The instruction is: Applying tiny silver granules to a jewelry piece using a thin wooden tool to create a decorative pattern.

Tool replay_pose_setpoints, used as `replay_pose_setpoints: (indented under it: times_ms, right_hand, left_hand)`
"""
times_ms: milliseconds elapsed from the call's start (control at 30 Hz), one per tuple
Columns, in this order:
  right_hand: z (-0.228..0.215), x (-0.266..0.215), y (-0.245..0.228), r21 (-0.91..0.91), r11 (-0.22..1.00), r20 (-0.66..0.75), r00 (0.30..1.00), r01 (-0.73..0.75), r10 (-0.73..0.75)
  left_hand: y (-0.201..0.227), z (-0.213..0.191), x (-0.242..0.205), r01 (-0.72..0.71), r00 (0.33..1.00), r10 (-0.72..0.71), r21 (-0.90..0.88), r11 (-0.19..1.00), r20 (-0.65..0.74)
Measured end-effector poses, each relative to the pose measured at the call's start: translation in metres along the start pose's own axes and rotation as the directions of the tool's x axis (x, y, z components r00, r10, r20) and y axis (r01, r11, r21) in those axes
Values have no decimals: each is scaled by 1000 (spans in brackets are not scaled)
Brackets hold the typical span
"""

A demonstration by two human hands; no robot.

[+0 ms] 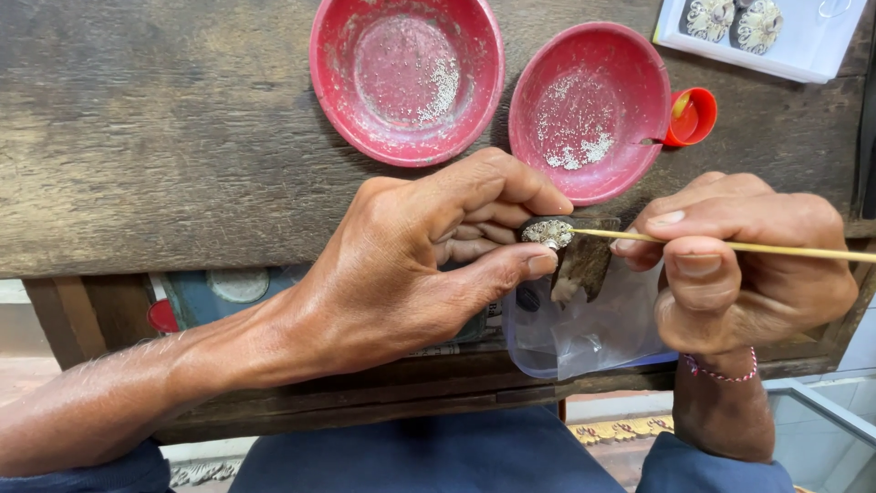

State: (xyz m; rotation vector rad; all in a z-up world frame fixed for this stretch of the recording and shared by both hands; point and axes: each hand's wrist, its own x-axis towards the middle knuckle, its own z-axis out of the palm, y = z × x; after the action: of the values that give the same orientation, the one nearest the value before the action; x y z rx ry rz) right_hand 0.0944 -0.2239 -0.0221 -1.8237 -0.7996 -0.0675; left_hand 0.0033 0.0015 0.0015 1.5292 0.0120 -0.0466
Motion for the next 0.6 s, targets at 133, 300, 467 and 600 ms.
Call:
replay_pose_setpoints:
  times_ms: [133, 300, 467, 600]
  right_hand:
    - [-4, 2, 9, 26, 999, 20, 999, 42, -43]
    - [-4, 0, -6, -63, 997, 42, 998, -40, 43]
    - [-6, 4, 2, -11, 1000, 78, 997, -27, 28]
    - [-9, 8, 4, -8, 1000, 134, 991, -26, 27]
  left_hand:
    - [-1, 2, -1, -19, 1000, 19, -9, 1000, -1]
    - [0, 2, -1, -51, 999, 51, 23, 998, -5]
    - [0, 3, 0, -39, 999, 39, 23, 999, 5]
    - [0, 2, 1, -24, 1000, 24, -8, 1000, 18]
